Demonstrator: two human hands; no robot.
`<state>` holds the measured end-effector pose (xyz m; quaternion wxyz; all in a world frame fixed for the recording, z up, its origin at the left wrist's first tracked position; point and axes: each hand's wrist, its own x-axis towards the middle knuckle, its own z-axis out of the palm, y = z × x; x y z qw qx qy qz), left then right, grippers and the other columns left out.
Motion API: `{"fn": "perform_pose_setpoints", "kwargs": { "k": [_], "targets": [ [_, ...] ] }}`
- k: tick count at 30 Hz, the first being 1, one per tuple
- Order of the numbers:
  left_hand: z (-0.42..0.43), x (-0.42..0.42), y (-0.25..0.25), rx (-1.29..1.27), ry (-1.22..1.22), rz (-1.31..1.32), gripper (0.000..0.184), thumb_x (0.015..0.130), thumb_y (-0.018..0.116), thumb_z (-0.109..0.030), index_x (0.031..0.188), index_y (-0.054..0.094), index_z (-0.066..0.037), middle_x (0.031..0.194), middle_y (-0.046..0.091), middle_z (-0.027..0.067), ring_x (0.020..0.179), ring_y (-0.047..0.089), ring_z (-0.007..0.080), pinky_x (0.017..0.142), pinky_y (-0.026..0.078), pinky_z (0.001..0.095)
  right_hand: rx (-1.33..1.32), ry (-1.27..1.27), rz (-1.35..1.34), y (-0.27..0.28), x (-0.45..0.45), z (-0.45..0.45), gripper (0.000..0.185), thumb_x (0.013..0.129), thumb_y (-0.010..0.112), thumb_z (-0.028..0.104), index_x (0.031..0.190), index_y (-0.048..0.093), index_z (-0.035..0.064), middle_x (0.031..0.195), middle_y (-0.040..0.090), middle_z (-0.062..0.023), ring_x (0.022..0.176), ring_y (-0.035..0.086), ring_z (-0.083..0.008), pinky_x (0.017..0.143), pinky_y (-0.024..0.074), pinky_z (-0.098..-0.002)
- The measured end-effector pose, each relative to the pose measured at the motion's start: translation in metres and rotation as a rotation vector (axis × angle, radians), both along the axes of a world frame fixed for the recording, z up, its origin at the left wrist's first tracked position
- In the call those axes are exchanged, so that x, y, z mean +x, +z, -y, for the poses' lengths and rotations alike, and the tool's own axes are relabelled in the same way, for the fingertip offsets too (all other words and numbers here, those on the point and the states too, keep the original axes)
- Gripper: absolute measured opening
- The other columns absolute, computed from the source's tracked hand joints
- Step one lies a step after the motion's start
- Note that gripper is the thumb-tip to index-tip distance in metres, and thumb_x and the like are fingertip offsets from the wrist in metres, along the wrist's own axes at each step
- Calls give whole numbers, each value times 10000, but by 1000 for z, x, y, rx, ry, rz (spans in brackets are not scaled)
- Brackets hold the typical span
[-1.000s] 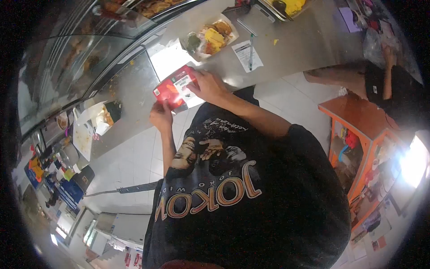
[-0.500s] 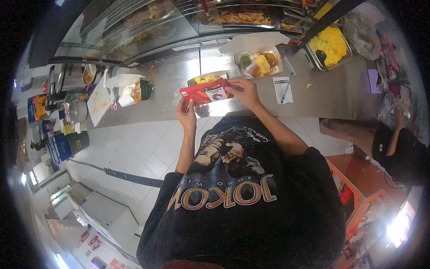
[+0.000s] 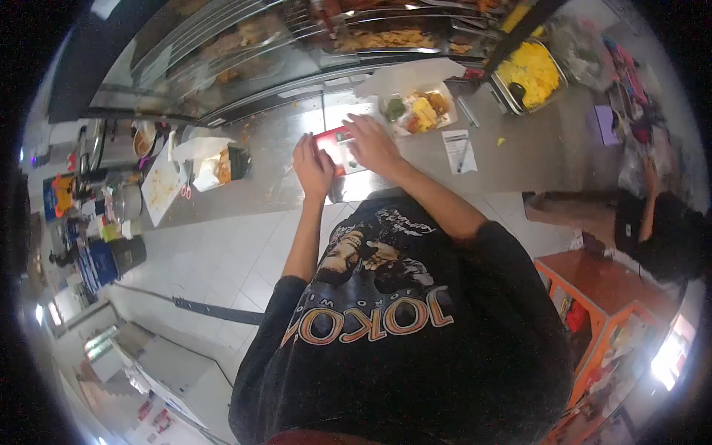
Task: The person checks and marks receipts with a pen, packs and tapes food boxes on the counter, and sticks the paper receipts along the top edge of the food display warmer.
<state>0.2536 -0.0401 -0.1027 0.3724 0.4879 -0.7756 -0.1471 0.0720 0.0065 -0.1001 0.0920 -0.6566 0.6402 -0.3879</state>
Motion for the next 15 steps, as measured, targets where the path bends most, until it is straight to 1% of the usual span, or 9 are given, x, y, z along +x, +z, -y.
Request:
{"fn": "perform_pose_setpoints", "kwargs": {
  "k": [2, 3, 4, 5, 6, 8, 12, 13, 15],
  "targets": [
    [9, -8, -6, -15, -89, 130, 324, 875, 580, -91, 1171, 612, 36, 1122, 639, 225, 1116, 559, 421, 988, 436, 504, 144, 41, -53, -39, -2, 16, 312, 869, 710, 230, 1090, 671, 14, 1135, 646, -162, 1208, 524, -361, 1026, 431, -436],
    [9, -11, -1, -56, -86, 157, 279, 884, 588, -124, 1121, 623, 20, 1097, 643, 207, 1065, 563, 416, 945, 442, 509, 103, 60, -51, -35, -4, 16, 263, 868, 711, 225, 1028, 662, 22, 1075, 638, -152, 1139, 537, -359, 983, 443, -436],
    [8, -11, -2, -11, -84, 184, 275, 909, 581, -166, 1122, 618, 4, 1114, 633, 194, 1120, 543, 409, 980, 406, 528, 54, 84, -51, -30, -5, 17, 223, 867, 713, 220, 967, 654, 30, 1014, 629, -143, 1069, 549, -358, 940, 455, -436],
    [6, -13, -4, -24, -51, 237, 285, 925, 572, -195, 1131, 605, -1, 1139, 614, 195, 1154, 518, 412, 1000, 381, 539, -82, 48, -28, -27, -4, 18, 184, 871, 709, 216, 885, 633, 49, 924, 588, -121, 954, 539, -331, 859, 454, -436],
    [3, -12, -5, -35, -11, 293, 296, 940, 562, -223, 1139, 592, -6, 1164, 595, 196, 1188, 493, 415, 1020, 355, 551, -100, 42, -33, -24, -5, 18, 181, 871, 708, 216, 883, 636, 50, 920, 583, -115, 948, 537, -328, 849, 454, -432],
    [-1, -10, -8, -20, 3, 296, 324, 957, 546, -259, 1163, 565, -10, 1224, 549, 207, 1238, 445, 424, 1042, 319, 570, -133, 41, -37, -18, -6, 16, 175, 870, 706, 214, 879, 642, 52, 910, 573, -104, 935, 532, -321, 828, 453, -425],
    [5, -8, -14, 41, -7, 400, 370, 966, 544, -297, 1195, 524, -8, 1310, 474, 233, 1285, 393, 432, 1057, 297, 591, -29, 37, -181, -16, -6, 12, 148, 843, 701, 177, 923, 644, 66, 979, 568, -93, 995, 515, -296, 891, 417, -452],
    [10, -8, -21, 61, -1, 452, 384, 978, 531, -318, 1211, 517, -13, 1337, 453, 229, 1305, 376, 429, 1056, 288, 603, -46, -11, -206, -19, -4, 13, 218, 808, 737, 199, 959, 652, 68, 1020, 582, -89, 1021, 521, -300, 903, 425, -441],
    [13, -10, -23, -81, -2, 579, 493, 945, 582, -413, 1231, 517, -16, 1323, 463, 231, 1295, 385, 430, 1054, 291, 601, -87, -106, -264, -24, -2, 23, 370, 736, 808, 244, 1032, 670, 72, 1102, 609, -82, 1074, 534, -307, 928, 441, -420]
  ]
}}
